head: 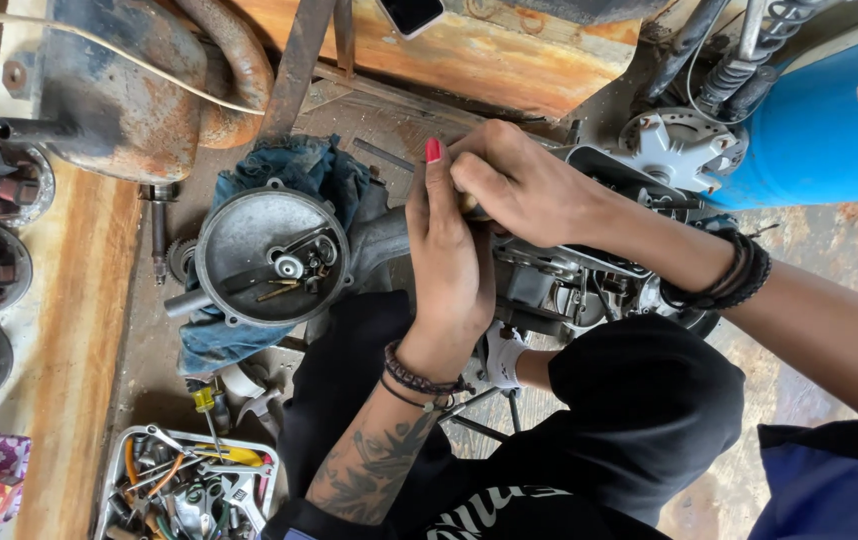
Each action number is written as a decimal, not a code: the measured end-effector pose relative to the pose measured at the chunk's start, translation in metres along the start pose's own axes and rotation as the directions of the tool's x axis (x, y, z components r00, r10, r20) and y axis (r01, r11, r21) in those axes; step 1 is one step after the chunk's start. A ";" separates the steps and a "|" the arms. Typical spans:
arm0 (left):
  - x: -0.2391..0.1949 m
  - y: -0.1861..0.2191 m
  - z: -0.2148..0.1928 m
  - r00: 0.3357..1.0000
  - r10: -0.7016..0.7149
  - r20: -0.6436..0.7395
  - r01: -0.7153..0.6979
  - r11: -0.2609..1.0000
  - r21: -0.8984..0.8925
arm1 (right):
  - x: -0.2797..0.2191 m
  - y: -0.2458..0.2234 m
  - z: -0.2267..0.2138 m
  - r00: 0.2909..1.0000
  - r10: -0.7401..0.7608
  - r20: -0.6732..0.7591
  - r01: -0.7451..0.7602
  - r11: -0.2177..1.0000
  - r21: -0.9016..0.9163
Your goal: Repairing a motorcycle engine by loosening bolts with a wrench and adjusting components with a screwdriver
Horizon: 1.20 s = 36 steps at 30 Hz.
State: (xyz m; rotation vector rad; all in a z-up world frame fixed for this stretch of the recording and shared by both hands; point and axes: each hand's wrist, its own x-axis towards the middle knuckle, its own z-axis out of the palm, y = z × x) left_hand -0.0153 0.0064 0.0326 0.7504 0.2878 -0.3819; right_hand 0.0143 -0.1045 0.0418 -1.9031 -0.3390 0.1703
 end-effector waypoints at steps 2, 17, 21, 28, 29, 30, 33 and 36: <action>-0.005 0.003 0.003 0.999 -0.033 0.009 0.033 0.999 -0.001 | -0.011 0.004 -0.012 0.974 0.225 0.008 -0.223 0.968 -0.118; 0.007 -0.001 0.011 0.867 0.050 0.496 -0.116 0.988 0.102 | -0.040 -0.040 -0.022 0.965 -0.178 -0.192 0.106 0.937 -0.334; 0.012 0.000 0.013 0.873 0.160 0.461 -0.287 0.932 0.221 | -0.038 -0.044 -0.027 0.935 -0.215 -0.283 0.152 0.962 -0.228; 0.014 -0.022 0.014 0.906 0.030 0.422 0.006 0.996 -0.084 | -0.033 -0.040 -0.026 0.937 -0.193 -0.290 0.099 0.946 -0.310; 0.014 -0.024 0.014 0.913 0.020 0.408 0.023 0.994 -0.102 | -0.031 -0.041 -0.027 0.943 -0.188 -0.275 0.102 0.949 -0.299; 0.014 -0.026 0.015 0.919 0.011 0.395 0.041 0.992 -0.122 | -0.030 -0.042 -0.027 0.948 -0.184 -0.259 0.105 0.952 -0.289; 0.016 -0.033 0.013 0.929 -0.006 0.370 0.092 0.972 -0.215 | -0.032 -0.034 -0.029 0.962 -0.130 -0.239 0.052 0.951 -0.305; 0.014 -0.029 0.017 0.937 -0.021 0.348 0.104 0.970 -0.222 | -0.031 -0.034 -0.030 0.969 -0.102 -0.223 0.032 0.954 -0.297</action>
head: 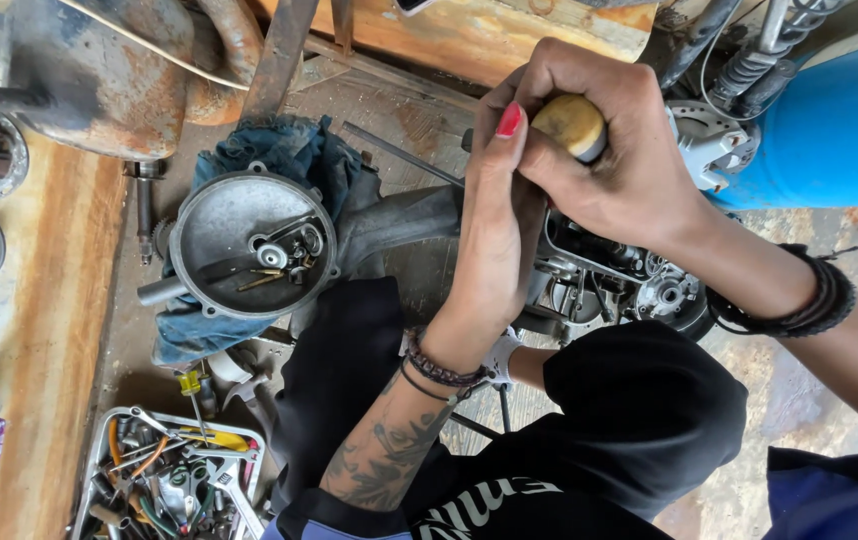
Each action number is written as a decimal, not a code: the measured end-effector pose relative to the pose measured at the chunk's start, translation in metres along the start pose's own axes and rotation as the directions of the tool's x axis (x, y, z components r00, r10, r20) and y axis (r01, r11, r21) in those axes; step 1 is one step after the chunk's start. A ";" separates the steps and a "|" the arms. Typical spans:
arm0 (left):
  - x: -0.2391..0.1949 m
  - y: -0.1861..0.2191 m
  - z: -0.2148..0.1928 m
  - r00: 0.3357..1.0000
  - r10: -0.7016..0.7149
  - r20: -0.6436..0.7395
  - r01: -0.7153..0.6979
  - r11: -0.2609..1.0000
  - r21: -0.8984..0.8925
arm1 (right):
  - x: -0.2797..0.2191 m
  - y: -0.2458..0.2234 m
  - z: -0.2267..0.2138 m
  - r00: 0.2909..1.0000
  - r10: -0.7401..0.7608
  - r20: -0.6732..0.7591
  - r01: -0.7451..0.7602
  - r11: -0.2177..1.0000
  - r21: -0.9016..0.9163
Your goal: Repairing a motorcycle engine by loosening bolts with a wrench and adjusting components with a screwdriver
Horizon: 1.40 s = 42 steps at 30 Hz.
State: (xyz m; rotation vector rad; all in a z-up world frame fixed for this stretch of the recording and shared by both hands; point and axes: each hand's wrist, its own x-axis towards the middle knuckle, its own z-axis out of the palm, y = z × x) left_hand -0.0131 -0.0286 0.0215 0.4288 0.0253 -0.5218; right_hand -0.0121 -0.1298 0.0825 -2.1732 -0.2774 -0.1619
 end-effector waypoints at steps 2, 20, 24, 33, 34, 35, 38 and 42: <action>-0.003 0.005 0.003 1.000 0.006 0.022 -0.006 1.000 -0.003 | 0.001 -0.001 -0.001 1.000 -0.006 0.000 0.006 1.000 0.004; -0.002 0.011 0.003 0.998 -0.066 -0.005 0.066 0.997 0.031 | 0.005 0.001 0.004 1.000 -0.001 -0.030 0.002 1.000 0.021; -0.002 0.007 -0.002 0.999 -0.046 -0.008 0.046 0.999 -0.014 | 0.010 0.000 0.006 0.999 -0.042 0.025 0.040 0.998 0.049; 0.001 0.021 0.006 0.988 0.054 -0.144 -0.014 0.963 0.271 | 0.012 0.001 0.008 1.000 -0.002 0.020 0.002 1.000 0.007; 0.001 0.023 0.008 0.988 0.056 -0.144 -0.015 0.963 0.270 | 0.011 0.005 0.011 1.000 -0.003 0.022 0.003 1.000 0.006; 0.001 0.025 0.011 0.982 -0.008 -0.187 0.049 0.976 0.212 | 0.010 0.009 0.015 0.999 -0.035 0.029 0.033 0.998 0.057; 0.005 0.017 0.006 0.988 -0.043 -0.151 0.065 0.987 0.146 | -0.001 0.017 0.018 0.998 -0.016 0.058 0.012 0.997 0.080; -0.001 0.023 0.020 0.998 -0.022 -0.058 0.033 0.980 0.196 | -0.004 0.008 0.009 0.998 0.018 0.056 -0.018 1.000 0.007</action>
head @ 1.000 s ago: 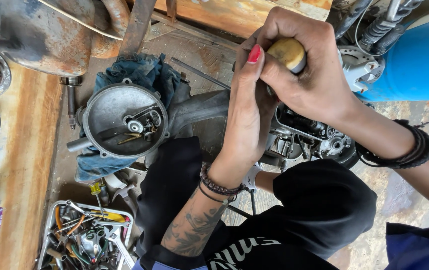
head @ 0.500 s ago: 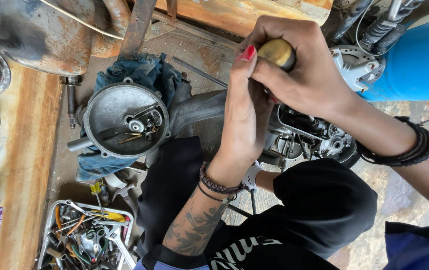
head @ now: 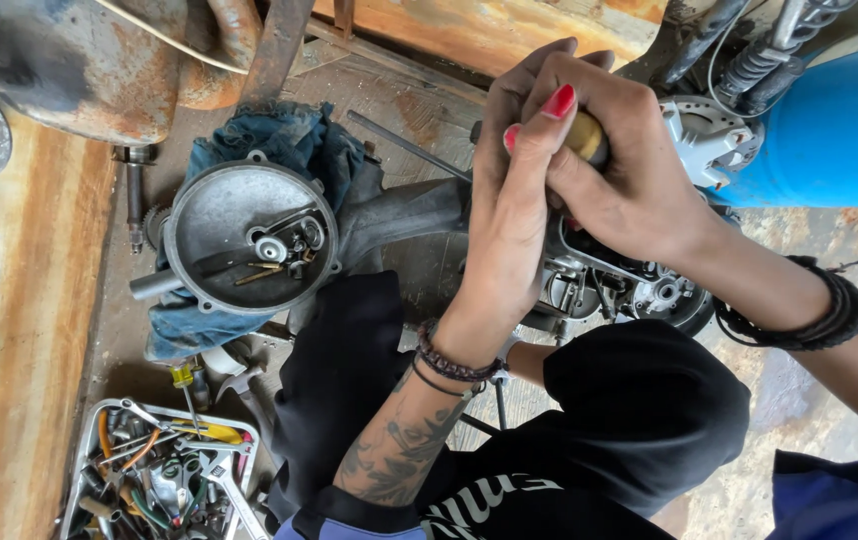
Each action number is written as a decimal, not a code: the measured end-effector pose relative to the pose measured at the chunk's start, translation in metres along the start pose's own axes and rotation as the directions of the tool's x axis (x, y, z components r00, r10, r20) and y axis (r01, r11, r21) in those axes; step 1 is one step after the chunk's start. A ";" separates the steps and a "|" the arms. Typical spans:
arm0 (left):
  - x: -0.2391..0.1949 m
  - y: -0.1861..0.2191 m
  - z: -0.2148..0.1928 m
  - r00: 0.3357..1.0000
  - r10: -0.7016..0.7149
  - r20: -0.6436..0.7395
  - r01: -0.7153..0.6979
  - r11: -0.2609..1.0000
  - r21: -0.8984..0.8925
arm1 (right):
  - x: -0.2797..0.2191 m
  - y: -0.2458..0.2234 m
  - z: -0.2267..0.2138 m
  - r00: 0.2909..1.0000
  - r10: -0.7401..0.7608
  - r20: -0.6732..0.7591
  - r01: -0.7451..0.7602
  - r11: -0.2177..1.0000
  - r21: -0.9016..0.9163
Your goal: Repairing a motorcycle engine by loosening bolts with a wrench and adjusting components with a screwdriver
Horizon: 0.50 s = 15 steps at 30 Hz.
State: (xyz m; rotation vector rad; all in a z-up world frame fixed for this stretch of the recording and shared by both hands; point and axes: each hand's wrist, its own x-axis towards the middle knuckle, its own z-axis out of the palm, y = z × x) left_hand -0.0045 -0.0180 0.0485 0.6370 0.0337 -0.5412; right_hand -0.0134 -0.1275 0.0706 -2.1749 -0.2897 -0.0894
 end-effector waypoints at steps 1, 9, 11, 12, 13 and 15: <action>0.000 -0.002 -0.001 1.000 -0.002 0.005 0.002 1.000 -0.001 | 0.001 -0.002 -0.001 1.000 0.001 -0.003 -0.001 1.000 -0.004; -0.002 0.006 -0.009 0.989 0.140 0.040 -0.145 0.974 0.173 | 0.009 -0.012 -0.001 0.999 -0.031 0.024 0.030 0.999 0.042; -0.002 0.007 -0.007 0.990 0.138 0.037 -0.142 0.973 0.182 | 0.010 -0.011 -0.002 0.999 -0.050 0.021 0.049 0.998 0.032; -0.002 0.008 -0.006 0.990 0.137 0.035 -0.141 0.971 0.194 | 0.010 -0.011 -0.002 0.997 -0.070 0.017 0.070 0.997 0.024; -0.001 0.007 -0.007 0.990 0.136 0.036 -0.140 0.971 0.192 | 0.010 -0.010 -0.002 0.997 -0.069 0.017 0.069 0.997 0.022; 0.000 0.004 -0.008 0.986 0.158 0.047 -0.164 0.966 0.198 | 0.011 -0.008 0.000 0.995 -0.100 0.000 0.100 0.993 0.065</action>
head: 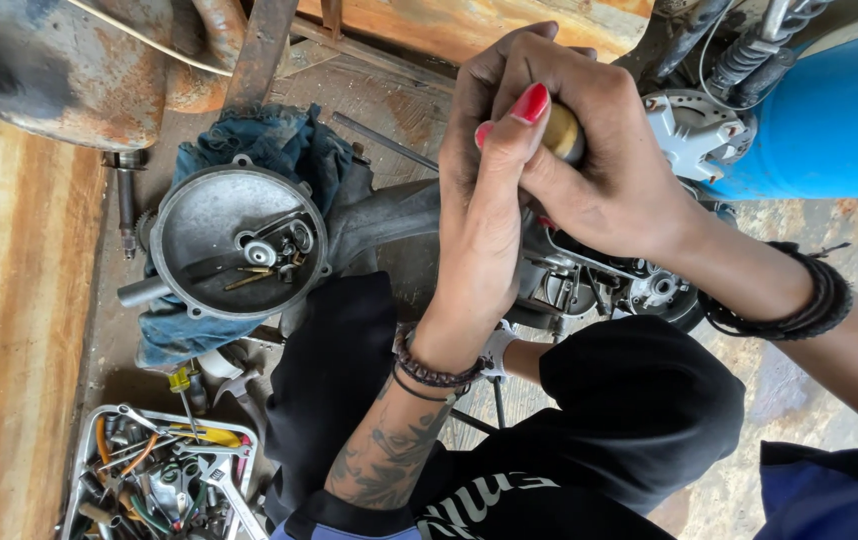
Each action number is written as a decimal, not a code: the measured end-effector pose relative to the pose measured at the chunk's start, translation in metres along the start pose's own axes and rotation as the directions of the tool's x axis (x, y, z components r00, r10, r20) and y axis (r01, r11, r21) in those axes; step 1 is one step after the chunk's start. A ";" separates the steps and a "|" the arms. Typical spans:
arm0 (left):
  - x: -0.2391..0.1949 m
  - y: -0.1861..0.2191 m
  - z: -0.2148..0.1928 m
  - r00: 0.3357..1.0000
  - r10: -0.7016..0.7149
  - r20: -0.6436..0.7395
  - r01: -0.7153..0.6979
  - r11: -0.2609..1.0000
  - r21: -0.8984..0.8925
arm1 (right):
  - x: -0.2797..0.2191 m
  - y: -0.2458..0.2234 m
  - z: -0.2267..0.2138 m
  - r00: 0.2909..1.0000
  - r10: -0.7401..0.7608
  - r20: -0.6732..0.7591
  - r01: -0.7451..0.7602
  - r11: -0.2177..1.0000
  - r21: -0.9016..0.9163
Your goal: Repairing a motorcycle engine by loosening bolts with a wrench and adjusting components with a screwdriver
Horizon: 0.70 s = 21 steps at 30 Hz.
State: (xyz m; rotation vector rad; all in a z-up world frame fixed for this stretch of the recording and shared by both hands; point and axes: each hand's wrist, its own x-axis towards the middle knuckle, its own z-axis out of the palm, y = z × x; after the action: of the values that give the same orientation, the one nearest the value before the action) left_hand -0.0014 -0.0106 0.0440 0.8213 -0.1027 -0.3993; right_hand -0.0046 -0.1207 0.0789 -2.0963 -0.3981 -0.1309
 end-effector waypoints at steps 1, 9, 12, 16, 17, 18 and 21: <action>0.000 -0.002 0.000 1.000 0.000 0.000 0.000 1.000 0.001 | -0.001 0.000 0.000 1.000 0.000 -0.001 0.000 1.000 0.001; 0.002 -0.005 -0.001 0.999 -0.009 -0.049 -0.001 0.978 -0.210 | 0.003 -0.002 0.003 0.999 0.046 0.017 -0.045 0.998 -0.033; 0.004 -0.003 -0.004 0.998 -0.037 -0.051 0.032 0.996 -0.089 | -0.004 -0.002 0.003 0.994 0.103 -0.029 -0.106 0.971 -0.216; 0.004 -0.010 -0.009 0.998 -0.008 -0.065 -0.003 0.987 -0.163 | -0.006 -0.004 0.006 0.992 0.118 -0.048 -0.127 0.937 -0.326; 0.005 -0.011 -0.011 0.999 0.006 -0.054 -0.013 0.991 -0.134 | -0.007 -0.003 0.007 0.993 0.118 -0.030 -0.122 0.952 -0.281; 0.005 -0.012 -0.013 0.999 0.019 -0.043 -0.024 0.994 -0.105 | -0.007 -0.003 0.008 0.993 0.118 -0.013 -0.117 0.965 -0.236; 0.004 -0.007 -0.015 0.999 0.036 -0.016 -0.037 0.994 -0.103 | -0.008 0.008 0.014 0.995 0.097 -0.005 -0.096 0.988 -0.122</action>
State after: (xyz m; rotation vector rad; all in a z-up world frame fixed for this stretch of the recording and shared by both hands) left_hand 0.0042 -0.0063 0.0289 0.7196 -0.0833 -0.3614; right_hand -0.0104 -0.1142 0.0630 -2.2321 -0.2944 -0.0999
